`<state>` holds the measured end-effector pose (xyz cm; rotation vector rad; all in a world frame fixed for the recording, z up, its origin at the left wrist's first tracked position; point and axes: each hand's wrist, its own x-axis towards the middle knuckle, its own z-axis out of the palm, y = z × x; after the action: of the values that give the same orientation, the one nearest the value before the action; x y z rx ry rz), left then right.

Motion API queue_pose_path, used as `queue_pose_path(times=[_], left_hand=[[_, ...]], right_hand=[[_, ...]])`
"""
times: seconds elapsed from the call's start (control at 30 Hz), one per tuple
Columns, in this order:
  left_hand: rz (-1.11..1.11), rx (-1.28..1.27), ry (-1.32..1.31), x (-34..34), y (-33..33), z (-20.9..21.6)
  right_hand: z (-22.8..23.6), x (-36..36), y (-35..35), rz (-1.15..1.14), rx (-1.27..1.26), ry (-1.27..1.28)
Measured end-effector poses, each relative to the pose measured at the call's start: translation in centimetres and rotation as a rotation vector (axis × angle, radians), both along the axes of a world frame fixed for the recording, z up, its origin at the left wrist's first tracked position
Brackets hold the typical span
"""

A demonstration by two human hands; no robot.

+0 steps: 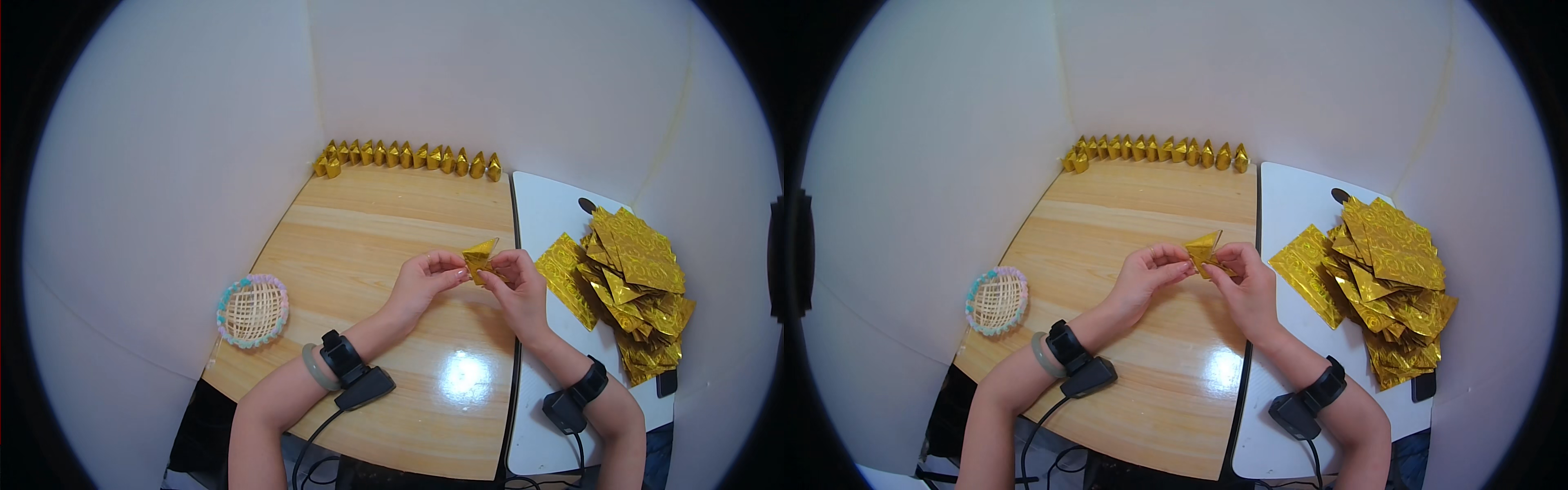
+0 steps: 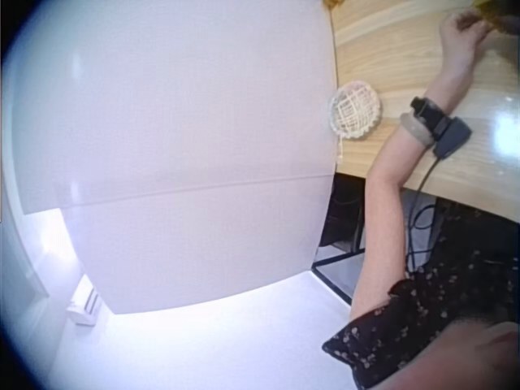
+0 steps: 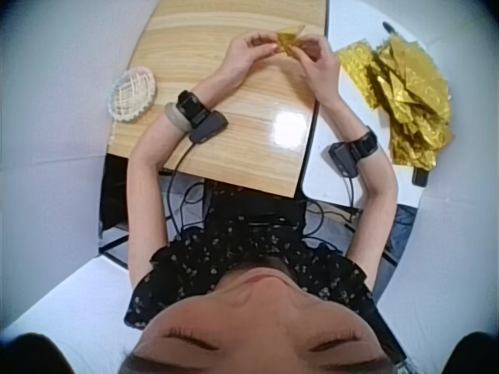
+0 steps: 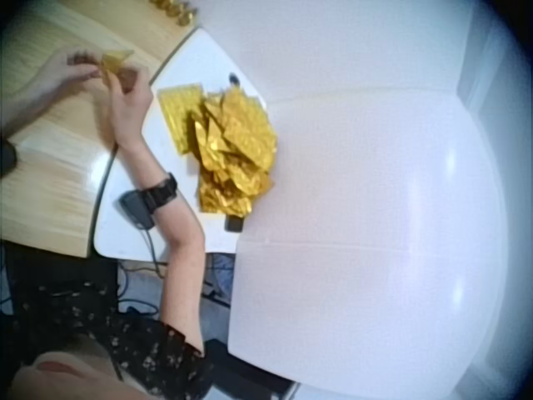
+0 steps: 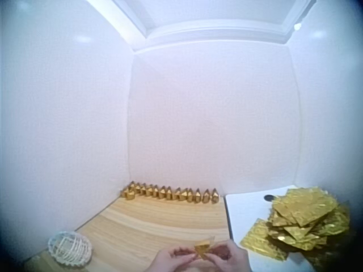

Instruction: Folding sheets of gold foil paper into traditional ingot shapes.

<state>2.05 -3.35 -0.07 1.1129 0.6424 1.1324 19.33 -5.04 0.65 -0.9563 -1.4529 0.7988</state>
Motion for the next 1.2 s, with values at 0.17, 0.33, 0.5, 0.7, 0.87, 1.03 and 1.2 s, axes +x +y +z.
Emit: queue_pose_path(times=[0.17, 0.33, 0.5, 0.7, 0.87, 1.03, 1.2], left_hand=[[0.023, -0.102, 0.049, -0.13, -0.21, 0.44], [0.01, -0.112, 0.102, -0.31, -0.15, 0.41], [0.038, -0.107, 0.14, -0.23, -0.22, 0.51], [-0.013, -0.114, 0.159, -0.41, 0.05, 0.4], [-0.015, -0.202, 0.065, -0.43, 0.02, 0.18], [-0.127, -0.241, -0.087, -0.7, 0.39, 0.04], [-0.243, -0.229, -0.134, -0.96, 0.33, 0.27]], right_hand=[[-0.03, 0.26, -0.12, 0.009, 0.018, -0.168], [0.22, 0.13, -0.42, 0.037, 0.03, -0.165], [0.24, 0.12, -0.47, 0.038, 0.049, -0.193], [0.01, 0.27, -0.29, 0.043, 0.037, -0.201], [0.45, 0.19, -0.54, 0.089, -0.021, -0.221], [0.65, 0.73, -0.22, 0.186, -0.109, 0.166], [-0.26, 0.8, 0.34, 0.362, -0.41, 0.187]])
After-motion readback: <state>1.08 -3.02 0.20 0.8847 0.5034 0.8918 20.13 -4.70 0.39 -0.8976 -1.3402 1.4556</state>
